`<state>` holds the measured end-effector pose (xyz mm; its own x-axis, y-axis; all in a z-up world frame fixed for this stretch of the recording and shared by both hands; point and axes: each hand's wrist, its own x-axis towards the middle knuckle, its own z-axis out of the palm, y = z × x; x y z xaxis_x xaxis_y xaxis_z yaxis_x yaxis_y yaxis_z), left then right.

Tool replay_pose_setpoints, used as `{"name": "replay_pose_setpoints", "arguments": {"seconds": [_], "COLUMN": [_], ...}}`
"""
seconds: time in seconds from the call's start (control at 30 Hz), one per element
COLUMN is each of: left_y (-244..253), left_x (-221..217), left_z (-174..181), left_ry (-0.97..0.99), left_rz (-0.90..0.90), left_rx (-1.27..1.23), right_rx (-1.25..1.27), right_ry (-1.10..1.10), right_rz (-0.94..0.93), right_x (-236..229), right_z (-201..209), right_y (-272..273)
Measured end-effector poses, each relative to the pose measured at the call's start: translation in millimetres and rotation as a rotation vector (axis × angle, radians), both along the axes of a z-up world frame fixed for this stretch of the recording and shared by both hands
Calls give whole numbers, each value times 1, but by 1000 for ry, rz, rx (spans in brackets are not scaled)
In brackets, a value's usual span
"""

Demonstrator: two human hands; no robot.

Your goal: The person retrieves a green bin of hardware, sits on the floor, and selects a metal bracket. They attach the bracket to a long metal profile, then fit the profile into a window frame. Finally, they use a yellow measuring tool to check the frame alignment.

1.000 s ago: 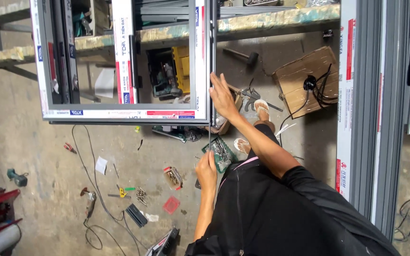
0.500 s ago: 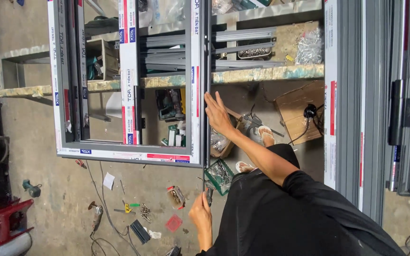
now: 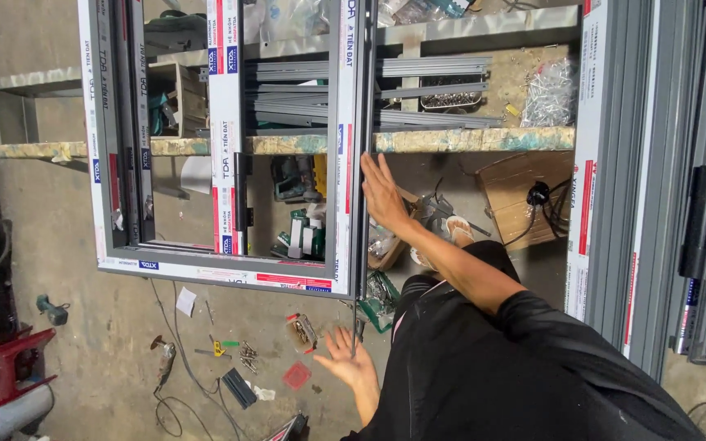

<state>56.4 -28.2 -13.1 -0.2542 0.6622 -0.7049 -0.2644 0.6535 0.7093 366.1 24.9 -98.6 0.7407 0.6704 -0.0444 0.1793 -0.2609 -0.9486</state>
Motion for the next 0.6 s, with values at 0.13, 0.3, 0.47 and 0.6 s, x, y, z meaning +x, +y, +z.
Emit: {"name": "replay_pose_setpoints", "arguments": {"seconds": [0.13, 0.3, 0.47, 0.6], "left_y": [20, 19, -13, -10], "left_x": [67, -1, 8, 14], "left_z": [-14, -100, 11, 6], "left_ry": [-378, -425, 13, -25], "left_rz": [65, -108, -744, -886], "left_rx": [82, 121, 54, 214], "right_rx": [53, 94, 125, 103], "right_ry": [-185, -206, -45, -60], "right_rz": [-92, -145, -71, -72], "right_x": [28, -31, -56, -14], "right_z": [-24, -4, 2, -6], "right_y": [15, -8, -18, -3]}}
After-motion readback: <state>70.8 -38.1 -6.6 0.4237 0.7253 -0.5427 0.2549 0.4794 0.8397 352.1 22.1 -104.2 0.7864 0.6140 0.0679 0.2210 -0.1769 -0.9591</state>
